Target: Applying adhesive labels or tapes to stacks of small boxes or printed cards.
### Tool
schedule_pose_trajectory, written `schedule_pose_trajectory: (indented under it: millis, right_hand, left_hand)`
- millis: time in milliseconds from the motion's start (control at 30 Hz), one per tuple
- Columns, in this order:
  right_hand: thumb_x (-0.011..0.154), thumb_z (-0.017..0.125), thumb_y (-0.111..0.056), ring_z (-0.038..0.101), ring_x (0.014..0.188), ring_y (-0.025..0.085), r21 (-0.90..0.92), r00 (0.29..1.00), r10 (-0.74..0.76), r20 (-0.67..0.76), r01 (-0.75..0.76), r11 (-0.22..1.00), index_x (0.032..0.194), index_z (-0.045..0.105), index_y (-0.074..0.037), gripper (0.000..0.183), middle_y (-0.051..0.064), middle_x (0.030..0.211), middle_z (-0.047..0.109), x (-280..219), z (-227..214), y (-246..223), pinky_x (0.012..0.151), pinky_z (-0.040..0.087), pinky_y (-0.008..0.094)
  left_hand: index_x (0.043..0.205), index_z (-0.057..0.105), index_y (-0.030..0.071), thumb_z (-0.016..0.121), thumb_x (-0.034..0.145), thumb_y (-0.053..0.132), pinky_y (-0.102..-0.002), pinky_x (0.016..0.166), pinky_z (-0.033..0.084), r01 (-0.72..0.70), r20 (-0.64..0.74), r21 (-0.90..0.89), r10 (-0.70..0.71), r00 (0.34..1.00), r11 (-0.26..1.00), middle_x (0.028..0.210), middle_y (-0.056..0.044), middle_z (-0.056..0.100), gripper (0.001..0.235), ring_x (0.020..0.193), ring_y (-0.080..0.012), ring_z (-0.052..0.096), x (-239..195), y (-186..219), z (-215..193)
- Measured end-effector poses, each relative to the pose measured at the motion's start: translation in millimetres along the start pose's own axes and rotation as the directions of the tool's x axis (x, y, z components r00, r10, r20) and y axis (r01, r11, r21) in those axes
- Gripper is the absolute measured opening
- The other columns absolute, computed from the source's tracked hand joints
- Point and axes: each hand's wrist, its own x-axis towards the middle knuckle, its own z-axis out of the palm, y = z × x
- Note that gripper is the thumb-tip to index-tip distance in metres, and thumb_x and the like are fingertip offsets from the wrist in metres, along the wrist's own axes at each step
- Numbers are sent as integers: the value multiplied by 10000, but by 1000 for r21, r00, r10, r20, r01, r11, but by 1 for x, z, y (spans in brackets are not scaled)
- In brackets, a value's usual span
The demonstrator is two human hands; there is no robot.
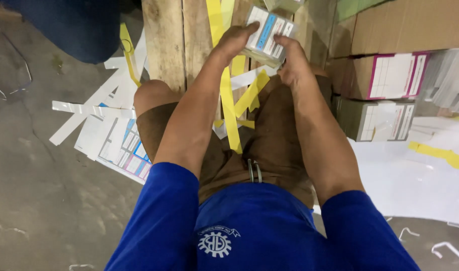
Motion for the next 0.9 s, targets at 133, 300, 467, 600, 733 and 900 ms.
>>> schedule_pose_trajectory:
  millis: [133,300,467,600,733,900]
  right_hand:
    - [831,753,-381,604,1311,339,-45,998,32,-60,-35,998,1351,622,-86,613,128,1340,689,-16,19,-16,1145,440,516]
    - [700,766,-437,598,1254,267,-119,982,73,-172,-94,988,1309,634,-187,672,59,1303,697,-32,39,-31,1052,392,486]
    - [685,766,-433,590,1204,252,-166,969,71,-236,-112,980,1288,658,-183,661,63,1277,693,-32,40,-33,996,367,452]
    - [716,797,-409,631,1193,293,-136,981,60,-186,-87,987,1269,667,-118,639,135,1261,717,-27,35,-27,1016,445,437]
    - [682,797,-404,610,1171,259,-132,973,71,-219,-102,986,1261,680,-140,647,95,1254,710,-25,37,-26,990,423,418]
    - [686,820,-391,608,1159,255,-112,964,86,-252,-117,987,1239,677,-134,626,71,1238,696,-34,48,-32,1001,443,419]
  left_hand:
    - [1186,725,2,567,933,533,-348,936,556,57,-6,64,-57,998,996,1115,-163,787,609,1036,-255,764,-3,3,2]
    - [1191,709,-18,598,942,534,-368,920,542,116,13,119,-118,993,986,1109,-143,763,615,1021,-238,729,-8,14,-5]
    - [1189,703,-13,614,935,526,-374,861,559,100,34,110,-104,994,989,1083,-140,770,603,986,-239,722,-5,13,-8]
    - [1200,686,-3,615,928,538,-362,848,569,86,74,93,-93,993,992,1077,-130,769,610,987,-226,721,-4,11,-11]
    - [1188,714,-32,594,951,553,-388,868,550,116,40,187,-126,991,975,1082,-170,761,642,985,-258,708,-6,14,-15]
    - [1223,693,-8,582,930,583,-402,1013,472,97,57,182,-109,992,978,1181,-165,750,669,1141,-258,686,0,8,-21]
